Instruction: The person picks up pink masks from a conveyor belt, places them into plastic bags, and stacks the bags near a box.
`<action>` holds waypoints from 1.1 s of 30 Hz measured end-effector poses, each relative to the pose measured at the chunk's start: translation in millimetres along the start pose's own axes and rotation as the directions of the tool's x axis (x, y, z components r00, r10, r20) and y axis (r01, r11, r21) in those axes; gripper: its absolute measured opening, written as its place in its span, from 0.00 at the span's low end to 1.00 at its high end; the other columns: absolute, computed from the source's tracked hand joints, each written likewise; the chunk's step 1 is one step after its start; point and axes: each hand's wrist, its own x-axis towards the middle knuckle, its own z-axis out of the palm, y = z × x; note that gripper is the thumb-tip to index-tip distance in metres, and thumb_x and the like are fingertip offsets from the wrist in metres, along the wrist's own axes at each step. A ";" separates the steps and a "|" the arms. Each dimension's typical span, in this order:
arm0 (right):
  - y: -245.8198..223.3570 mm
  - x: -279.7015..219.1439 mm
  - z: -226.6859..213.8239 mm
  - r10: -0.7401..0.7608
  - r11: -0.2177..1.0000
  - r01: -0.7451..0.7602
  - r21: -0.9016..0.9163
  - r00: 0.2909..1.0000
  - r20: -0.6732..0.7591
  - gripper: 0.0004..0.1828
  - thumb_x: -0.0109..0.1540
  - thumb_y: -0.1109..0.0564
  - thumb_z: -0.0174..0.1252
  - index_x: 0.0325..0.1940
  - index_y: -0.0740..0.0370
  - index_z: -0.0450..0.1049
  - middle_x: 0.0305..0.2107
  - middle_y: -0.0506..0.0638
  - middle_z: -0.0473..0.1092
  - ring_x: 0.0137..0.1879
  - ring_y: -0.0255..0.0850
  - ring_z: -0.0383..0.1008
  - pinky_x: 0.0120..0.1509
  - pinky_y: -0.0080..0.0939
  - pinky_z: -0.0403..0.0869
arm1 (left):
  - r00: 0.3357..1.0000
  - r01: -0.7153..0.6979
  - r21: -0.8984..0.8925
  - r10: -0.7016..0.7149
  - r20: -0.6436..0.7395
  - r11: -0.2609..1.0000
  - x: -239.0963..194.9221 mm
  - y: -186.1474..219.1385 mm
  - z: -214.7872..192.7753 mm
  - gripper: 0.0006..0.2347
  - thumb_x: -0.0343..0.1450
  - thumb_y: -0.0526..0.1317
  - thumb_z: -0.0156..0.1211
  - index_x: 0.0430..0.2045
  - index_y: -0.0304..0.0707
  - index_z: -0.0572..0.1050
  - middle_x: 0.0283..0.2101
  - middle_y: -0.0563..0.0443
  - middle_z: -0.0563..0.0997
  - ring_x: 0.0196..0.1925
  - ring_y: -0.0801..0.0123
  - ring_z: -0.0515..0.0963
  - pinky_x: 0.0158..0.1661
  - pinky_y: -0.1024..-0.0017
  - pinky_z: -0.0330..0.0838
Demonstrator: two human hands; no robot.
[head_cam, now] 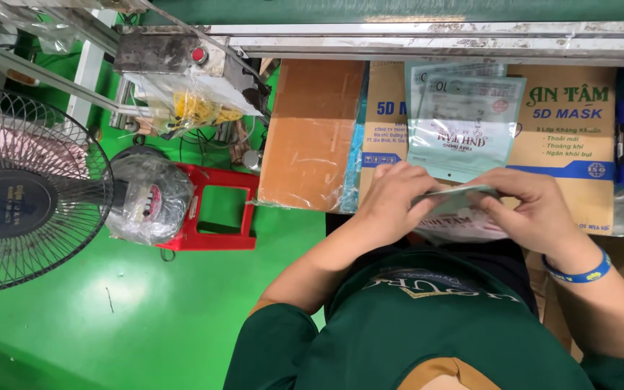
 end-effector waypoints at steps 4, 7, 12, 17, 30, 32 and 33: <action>-2.6 -3.3 -3.1 -0.004 0.999 0.003 -0.036 1.000 -0.018 0.13 0.60 0.68 0.59 0.48 0.67 0.79 0.37 0.51 0.78 0.41 0.36 0.77 0.45 0.33 0.74 | 0.998 -0.028 0.139 0.019 0.067 0.990 -1.1 -4.2 3.1 0.08 0.70 0.38 0.65 0.41 0.45 0.80 0.42 0.57 0.80 0.51 0.62 0.75 0.55 0.60 0.58; -12.9 -7.0 -12.8 -0.044 0.994 0.037 -0.099 0.997 -0.069 0.15 0.58 0.69 0.58 0.48 0.65 0.79 0.38 0.51 0.77 0.41 0.35 0.78 0.46 0.32 0.74 | 0.994 -0.103 0.142 0.108 -0.027 0.984 -3.4 -3.6 -3.5 0.08 0.65 0.36 0.65 0.37 0.42 0.78 0.38 0.52 0.79 0.49 0.57 0.78 0.51 0.56 0.63; -4.7 -16.5 -19.2 0.134 0.975 -0.106 0.193 0.981 -0.137 0.17 0.63 0.71 0.52 0.51 0.67 0.82 0.35 0.55 0.77 0.34 0.37 0.78 0.42 0.32 0.75 | 0.990 -0.141 0.015 0.140 0.027 0.990 -8.2 -17.0 -10.3 0.06 0.70 0.37 0.62 0.36 0.37 0.74 0.33 0.44 0.79 0.39 0.46 0.80 0.38 0.55 0.71; 19.3 -0.5 -13.7 0.016 0.992 -0.026 0.119 0.996 0.089 0.19 0.56 0.62 0.64 0.52 0.67 0.78 0.46 0.54 0.77 0.53 0.39 0.77 0.54 0.38 0.77 | 0.992 -0.078 -0.084 0.085 0.089 0.993 -17.1 -26.5 -33.6 0.05 0.74 0.38 0.63 0.37 0.38 0.77 0.31 0.41 0.79 0.35 0.49 0.79 0.36 0.60 0.72; 6.4 39.7 -258.6 -0.092 0.718 0.522 0.460 0.727 -0.681 0.12 0.76 0.54 0.49 0.52 0.66 0.71 0.46 0.52 0.73 0.52 0.43 0.76 0.61 0.44 0.77 | 0.964 0.142 -0.537 -0.239 -0.114 0.831 -27.9 -108.7 -12.8 0.10 0.77 0.35 0.58 0.52 0.34 0.73 0.34 0.58 0.74 0.36 0.77 0.73 0.39 0.78 0.70; 69.1 25.0 -242.0 -0.091 0.795 0.462 0.394 0.732 -0.676 0.13 0.77 0.54 0.46 0.55 0.64 0.72 0.44 0.52 0.72 0.50 0.43 0.76 0.61 0.46 0.78 | 0.954 0.207 -0.538 -0.291 -0.074 0.817 -24.8 -114.5 3.3 0.09 0.76 0.35 0.58 0.49 0.35 0.74 0.35 0.58 0.77 0.37 0.78 0.75 0.39 0.78 0.72; 101.1 17.8 -233.9 -0.078 0.861 0.386 0.332 0.744 -0.663 0.15 0.78 0.55 0.42 0.58 0.61 0.74 0.42 0.53 0.72 0.48 0.43 0.76 0.62 0.48 0.79 | 0.934 0.282 -0.539 -0.355 -0.035 0.794 -25.5 -116.9 13.2 0.09 0.74 0.36 0.57 0.47 0.36 0.74 0.37 0.59 0.79 0.37 0.79 0.76 0.38 0.77 0.75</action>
